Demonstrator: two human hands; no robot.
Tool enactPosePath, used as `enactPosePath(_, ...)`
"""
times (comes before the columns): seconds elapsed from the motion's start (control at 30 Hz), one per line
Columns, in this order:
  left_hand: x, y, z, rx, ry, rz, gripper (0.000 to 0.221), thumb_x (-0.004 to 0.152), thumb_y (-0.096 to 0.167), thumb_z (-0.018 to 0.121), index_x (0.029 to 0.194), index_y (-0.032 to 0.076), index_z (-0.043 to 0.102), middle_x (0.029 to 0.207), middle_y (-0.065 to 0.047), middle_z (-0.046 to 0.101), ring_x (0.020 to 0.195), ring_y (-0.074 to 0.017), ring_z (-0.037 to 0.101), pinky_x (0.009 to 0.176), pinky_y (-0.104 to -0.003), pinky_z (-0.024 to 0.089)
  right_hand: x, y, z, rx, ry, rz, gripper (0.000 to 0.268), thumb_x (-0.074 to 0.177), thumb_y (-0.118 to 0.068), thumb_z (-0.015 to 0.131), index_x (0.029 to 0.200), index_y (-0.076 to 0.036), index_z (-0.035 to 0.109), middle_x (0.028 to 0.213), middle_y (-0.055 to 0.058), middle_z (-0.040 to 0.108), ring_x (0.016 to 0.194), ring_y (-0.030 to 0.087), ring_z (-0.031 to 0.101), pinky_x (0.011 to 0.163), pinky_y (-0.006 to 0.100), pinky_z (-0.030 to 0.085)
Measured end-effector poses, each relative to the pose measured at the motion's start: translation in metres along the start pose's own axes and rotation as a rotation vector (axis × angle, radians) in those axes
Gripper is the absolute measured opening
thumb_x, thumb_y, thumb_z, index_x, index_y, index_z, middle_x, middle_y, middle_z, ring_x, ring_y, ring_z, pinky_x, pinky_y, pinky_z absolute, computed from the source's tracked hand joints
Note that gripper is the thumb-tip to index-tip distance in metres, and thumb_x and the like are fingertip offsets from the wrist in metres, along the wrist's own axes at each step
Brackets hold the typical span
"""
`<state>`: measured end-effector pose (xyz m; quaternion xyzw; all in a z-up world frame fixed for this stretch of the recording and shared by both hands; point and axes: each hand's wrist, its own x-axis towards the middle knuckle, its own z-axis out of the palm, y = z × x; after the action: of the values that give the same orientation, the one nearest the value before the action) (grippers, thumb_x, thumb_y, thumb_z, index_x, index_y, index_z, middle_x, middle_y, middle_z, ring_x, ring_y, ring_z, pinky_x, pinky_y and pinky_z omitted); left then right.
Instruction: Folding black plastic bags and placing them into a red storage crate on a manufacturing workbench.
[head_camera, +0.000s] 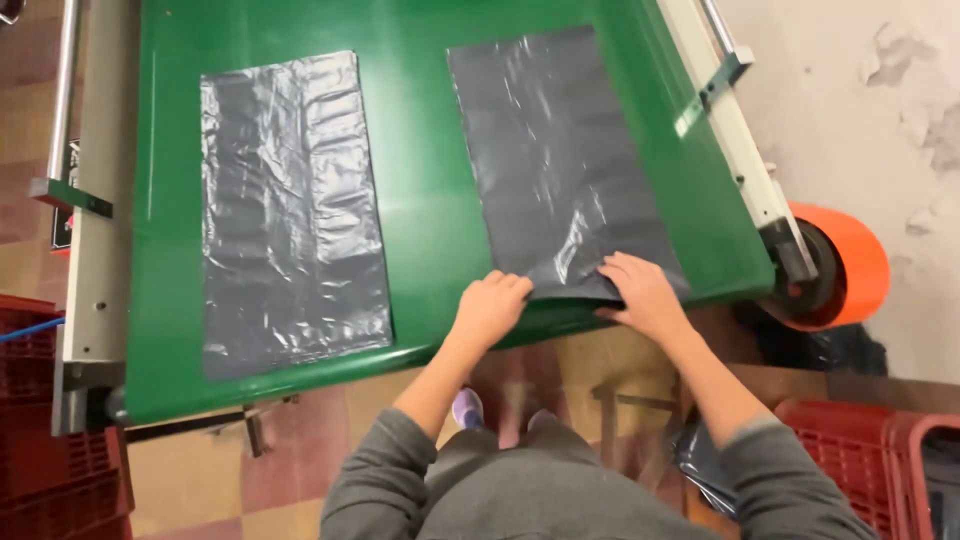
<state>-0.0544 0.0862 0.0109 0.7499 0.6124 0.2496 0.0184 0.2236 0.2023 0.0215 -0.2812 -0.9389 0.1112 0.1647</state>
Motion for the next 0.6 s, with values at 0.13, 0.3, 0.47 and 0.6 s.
enactPosePath(0.13,-0.027,0.003,-0.051,-0.192,-0.113,-0.043,0.012,0.090,0.022,0.066,0.089,0.012,0.062,0.086,-0.007,0.069,0.086,-0.0321,0.068,0.070,-0.046,0.053,-0.034,-0.003,-0.015,-0.065,-0.109,0.167,0.035,0.075,-0.013,0.076,0.109,-0.014,0.068,0.114,0.005,0.073,0.114,0.027,0.067,0.094,0.039,0.052)
enactPosePath(0.3,-0.036,-0.024,-0.095,-0.564,-0.258,-0.258,0.021,0.094,0.030,0.066,0.100,0.011,0.071,0.087,-0.013,0.073,0.081,-0.0357,0.070,0.069,-0.045,0.054,-0.013,-0.008,-0.064,0.190,-0.266,0.288,0.025,0.078,-0.019,0.076,0.101,-0.015,0.069,0.093,0.009,0.075,0.085,0.031,0.072,0.073,0.040,0.057)
enactPosePath(0.47,0.052,-0.147,-0.029,-0.876,-0.001,-0.466,0.032,0.101,0.027,0.067,0.097,-0.005,0.066,0.076,-0.010,0.062,0.071,-0.0183,0.057,0.065,-0.037,0.048,0.136,0.059,-0.057,0.130,-0.122,0.215,0.025,0.083,-0.027,0.075,0.102,-0.012,0.069,0.094,0.011,0.074,0.087,0.034,0.071,0.074,0.043,0.055)
enactPosePath(0.6,0.115,-0.219,0.020,-0.943,0.101,-0.666,0.038,0.101,0.033,0.067,0.114,-0.003,0.072,0.078,-0.009,0.066,0.075,-0.0162,0.053,0.066,-0.038,0.046,0.236,0.133,0.015,0.114,-0.107,0.123,0.029,0.082,-0.027,0.077,0.102,-0.008,0.070,0.104,0.010,0.069,0.101,0.033,0.066,0.083,0.043,0.053)
